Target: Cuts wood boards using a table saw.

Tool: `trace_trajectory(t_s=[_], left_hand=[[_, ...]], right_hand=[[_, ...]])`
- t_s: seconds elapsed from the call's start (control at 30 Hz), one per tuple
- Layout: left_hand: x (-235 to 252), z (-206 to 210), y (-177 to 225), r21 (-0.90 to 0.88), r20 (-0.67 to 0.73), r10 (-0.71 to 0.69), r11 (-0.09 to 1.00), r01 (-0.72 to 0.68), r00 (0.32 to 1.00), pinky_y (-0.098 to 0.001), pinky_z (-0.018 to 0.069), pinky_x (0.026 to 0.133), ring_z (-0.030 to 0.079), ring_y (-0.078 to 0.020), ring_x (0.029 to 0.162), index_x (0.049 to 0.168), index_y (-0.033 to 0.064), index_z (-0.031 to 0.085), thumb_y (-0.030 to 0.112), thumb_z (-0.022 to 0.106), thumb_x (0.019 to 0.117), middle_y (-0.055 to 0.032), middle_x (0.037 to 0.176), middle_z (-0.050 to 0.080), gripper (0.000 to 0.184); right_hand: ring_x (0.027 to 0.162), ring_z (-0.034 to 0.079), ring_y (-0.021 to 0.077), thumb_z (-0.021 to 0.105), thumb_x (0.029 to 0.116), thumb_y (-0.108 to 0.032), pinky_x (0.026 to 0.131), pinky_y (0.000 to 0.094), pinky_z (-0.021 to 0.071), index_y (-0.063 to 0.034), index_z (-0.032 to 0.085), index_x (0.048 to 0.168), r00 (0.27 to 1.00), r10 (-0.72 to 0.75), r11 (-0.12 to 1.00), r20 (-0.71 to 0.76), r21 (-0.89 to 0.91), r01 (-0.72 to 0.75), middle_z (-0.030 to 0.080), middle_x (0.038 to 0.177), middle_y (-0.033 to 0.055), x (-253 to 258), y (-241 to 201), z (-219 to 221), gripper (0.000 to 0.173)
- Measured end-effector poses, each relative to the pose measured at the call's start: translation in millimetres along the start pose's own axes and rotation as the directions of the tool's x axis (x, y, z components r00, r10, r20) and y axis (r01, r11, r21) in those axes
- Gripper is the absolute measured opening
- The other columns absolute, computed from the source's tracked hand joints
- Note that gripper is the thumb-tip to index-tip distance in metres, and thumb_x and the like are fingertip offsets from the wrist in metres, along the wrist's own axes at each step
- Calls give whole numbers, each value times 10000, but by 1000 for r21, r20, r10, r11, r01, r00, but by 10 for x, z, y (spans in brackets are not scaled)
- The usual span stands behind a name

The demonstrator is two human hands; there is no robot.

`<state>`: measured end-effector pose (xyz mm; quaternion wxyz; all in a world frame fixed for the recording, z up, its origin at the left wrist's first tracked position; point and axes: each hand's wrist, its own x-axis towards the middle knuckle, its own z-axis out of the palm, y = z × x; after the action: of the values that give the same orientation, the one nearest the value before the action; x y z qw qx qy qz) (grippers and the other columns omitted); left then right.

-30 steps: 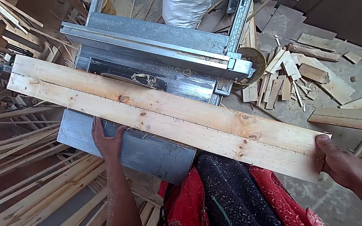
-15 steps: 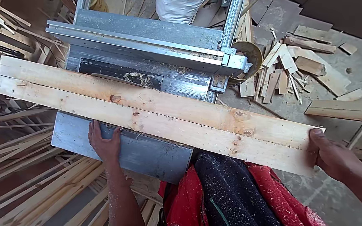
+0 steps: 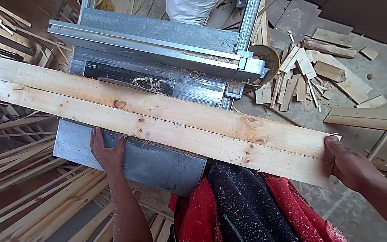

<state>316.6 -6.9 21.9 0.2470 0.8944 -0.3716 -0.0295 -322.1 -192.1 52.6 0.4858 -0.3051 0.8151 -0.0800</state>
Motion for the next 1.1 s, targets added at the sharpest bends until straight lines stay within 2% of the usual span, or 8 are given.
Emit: trace_trajectory(t_s=[0.1,0.47,0.77,0.9,1.1], left_hand=[[16,-11,0,1,3,1,1000,-1,1000,-454,249,1254,344,-318,1515,1521,31,461,563,757,810,-199,1583,429,936],[54,2,-82,2,-7,7,1000,-7,1000,-425,246,1256,351,-280,1515,1520,38,464,602,745,803,-177,1583,437,954],[117,-28,-122,2,-3,-2,1000,2,1000,-411,246,1258,345,-269,1519,1522,41,462,616,748,800,-166,1588,436,966],[153,-48,-131,5,-9,8,1000,-8,1000,-413,260,1252,352,-280,1515,1518,36,467,606,751,803,-173,1580,444,958],[203,-68,-190,5,-4,-3,1000,3,1000,-446,264,1249,358,-294,1511,1513,43,477,611,751,797,-183,1580,441,955]], right_hand=[[883,679,222,333,1025,-673,751,508,564,-117,595,1268,1000,1,1000,0,4,-1,665,1006,103,-48,-39,28,662],[901,683,218,346,1017,-683,771,508,565,-119,601,1264,1000,-4,1000,2,9,4,669,1021,102,-37,-38,62,667],[846,683,215,342,1017,-682,719,485,572,-121,600,1244,1000,12,1000,13,2,-12,667,965,94,-83,-100,139,658],[847,704,277,352,999,-711,717,540,568,-127,605,1269,1000,-6,999,20,52,5,689,1004,132,64,97,102,691],[907,700,298,306,1012,-704,761,567,560,-119,582,1306,998,-26,999,52,24,25,682,1060,151,-55,-2,182,710]])
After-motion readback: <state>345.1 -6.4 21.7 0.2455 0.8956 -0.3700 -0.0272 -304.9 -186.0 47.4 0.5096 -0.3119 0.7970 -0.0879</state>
